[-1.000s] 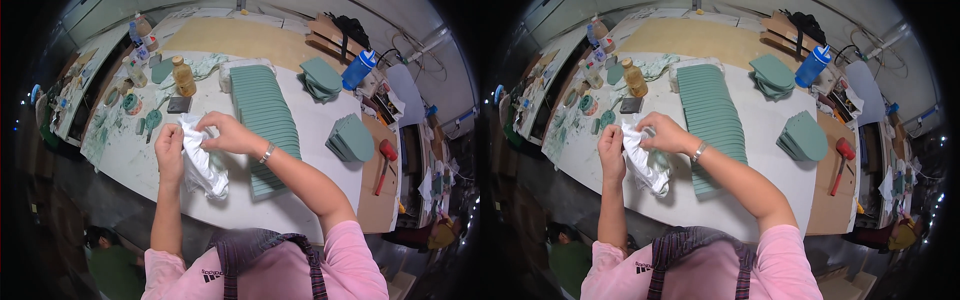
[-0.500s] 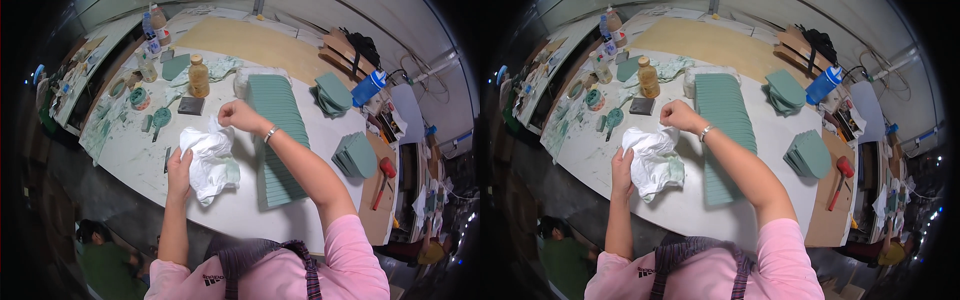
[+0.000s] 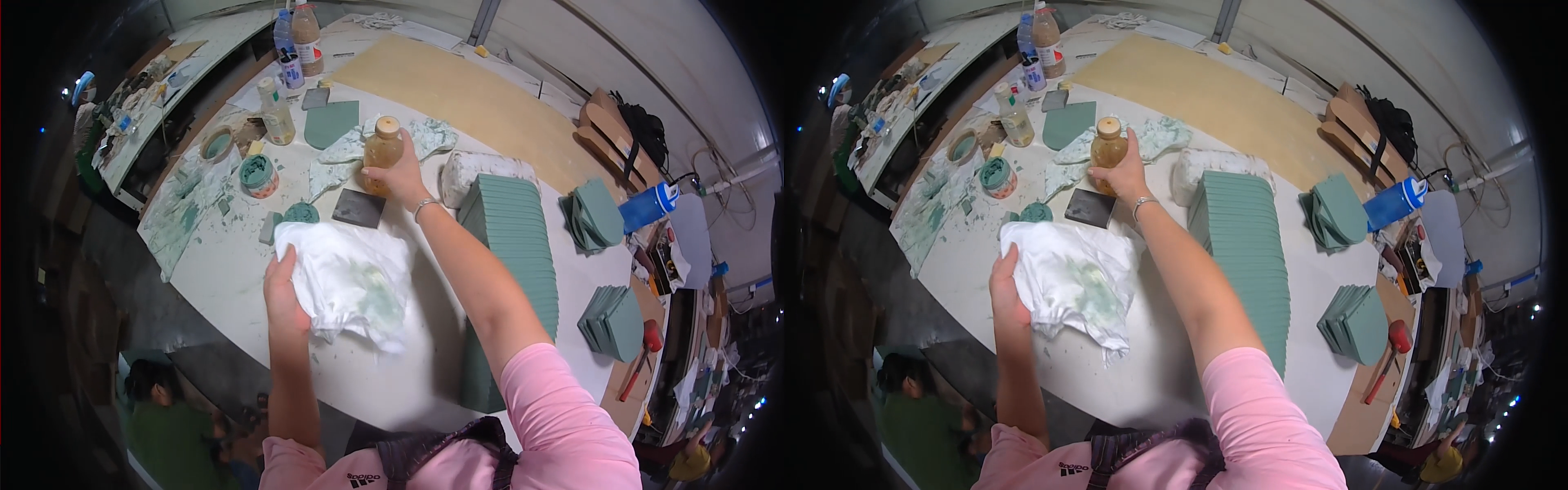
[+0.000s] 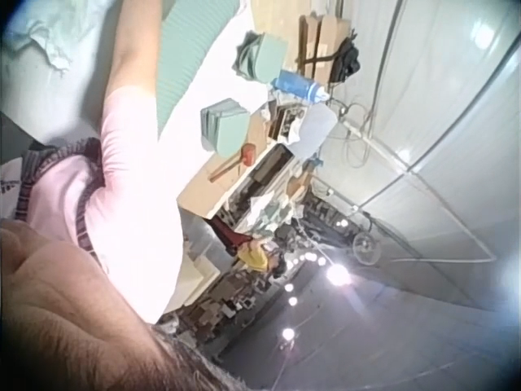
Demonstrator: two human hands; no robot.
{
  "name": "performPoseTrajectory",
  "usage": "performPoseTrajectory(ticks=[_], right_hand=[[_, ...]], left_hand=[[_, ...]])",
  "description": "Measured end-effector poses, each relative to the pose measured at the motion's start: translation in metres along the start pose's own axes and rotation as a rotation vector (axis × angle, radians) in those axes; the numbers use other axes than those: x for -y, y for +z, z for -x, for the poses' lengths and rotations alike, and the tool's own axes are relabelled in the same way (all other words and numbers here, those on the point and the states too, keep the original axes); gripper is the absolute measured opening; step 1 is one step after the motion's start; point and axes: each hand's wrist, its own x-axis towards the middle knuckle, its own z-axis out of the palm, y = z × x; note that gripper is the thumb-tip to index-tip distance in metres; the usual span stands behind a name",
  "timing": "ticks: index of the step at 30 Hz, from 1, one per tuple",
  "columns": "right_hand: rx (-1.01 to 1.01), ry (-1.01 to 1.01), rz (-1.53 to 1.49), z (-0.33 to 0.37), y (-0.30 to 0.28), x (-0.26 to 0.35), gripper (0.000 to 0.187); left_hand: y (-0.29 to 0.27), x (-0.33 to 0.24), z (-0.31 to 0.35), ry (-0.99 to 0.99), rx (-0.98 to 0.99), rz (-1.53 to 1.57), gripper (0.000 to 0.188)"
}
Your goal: The person cleans a stack of green curved components using a cloth. They apply a liquid from a bottle onto the cloth several times and wipe the exterior surface and edges of the stacked items, occasionally removing a single piece to wipe it individually.
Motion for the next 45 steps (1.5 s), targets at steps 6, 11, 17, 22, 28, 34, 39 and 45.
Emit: performPoseTrajectory(ticks=[6,11,17,22,28,34,39,45], right_hand=[[0.121,-0.002,0.031,-0.001,-0.001,0.013,0.080],[0.219,-0.630,0.571,0.016,-0.023,0.017,0.059],[0.226,-0.789,0.831,0.040,-0.033,0.015,0.029],[0.233,-0.897,0.951,0.041,-0.028,0.000,0.023],[0.191,-1.066,1.238,0.051,-0.020,-0.001,0.026],[0.225,-1.125,1.364,0.053,-0.017,0.014,0.027],[0.215,-1.109,1.382,0.049,-0.021,0.009,0.027],[0.164,-0.890,1.168,0.047,-0.030,0.003,0.030]], left_hand=[[0.027,-0.001,-0.046,0.124,-0.032,-0.113,0.043],[0.033,0.031,-0.063,0.153,-0.010,-0.237,0.041],[0.040,0.067,-0.062,0.208,0.050,-0.364,0.039],[0.027,0.092,-0.073,0.206,0.076,-0.479,0.037],[0.021,0.106,-0.073,0.121,-0.052,-0.463,0.034],[0.018,0.107,-0.075,0.072,-0.073,-0.282,0.034],[0.024,0.105,-0.073,0.070,-0.052,-0.224,0.035],[0.037,0.095,-0.072,0.145,0.006,-0.278,0.037]])
